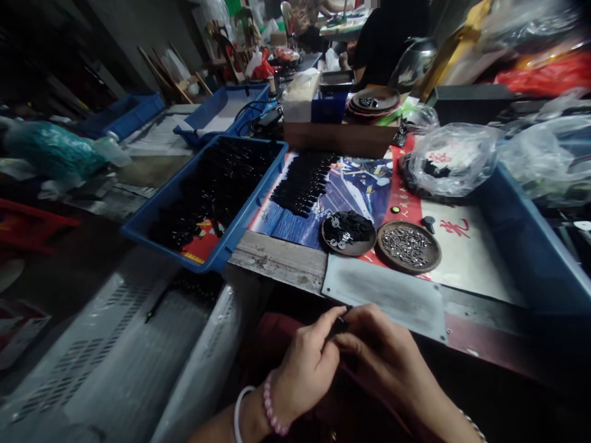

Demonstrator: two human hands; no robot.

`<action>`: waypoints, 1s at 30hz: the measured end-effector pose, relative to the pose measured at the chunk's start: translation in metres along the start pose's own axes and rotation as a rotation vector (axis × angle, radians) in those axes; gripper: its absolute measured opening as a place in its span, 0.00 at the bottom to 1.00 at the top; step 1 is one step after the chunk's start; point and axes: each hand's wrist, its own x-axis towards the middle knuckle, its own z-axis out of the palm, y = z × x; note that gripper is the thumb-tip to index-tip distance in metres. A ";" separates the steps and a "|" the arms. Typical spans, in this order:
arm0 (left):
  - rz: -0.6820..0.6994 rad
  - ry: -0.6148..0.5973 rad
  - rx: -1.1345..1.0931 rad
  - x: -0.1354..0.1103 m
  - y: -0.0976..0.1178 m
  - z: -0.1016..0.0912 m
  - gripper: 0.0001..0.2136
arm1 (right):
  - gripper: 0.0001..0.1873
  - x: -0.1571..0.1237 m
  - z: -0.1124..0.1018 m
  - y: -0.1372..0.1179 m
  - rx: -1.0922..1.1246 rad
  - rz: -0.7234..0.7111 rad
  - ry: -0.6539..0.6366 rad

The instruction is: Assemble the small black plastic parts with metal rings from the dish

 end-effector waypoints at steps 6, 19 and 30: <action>0.177 0.029 0.056 -0.002 -0.004 0.000 0.28 | 0.06 -0.003 0.001 0.000 -0.005 -0.021 0.048; 0.109 -0.059 -0.178 -0.009 0.004 0.002 0.20 | 0.19 -0.001 0.011 0.023 0.750 0.274 -0.067; -0.104 -0.204 -0.424 -0.012 -0.001 0.007 0.17 | 0.14 -0.005 0.007 0.013 0.698 0.319 0.031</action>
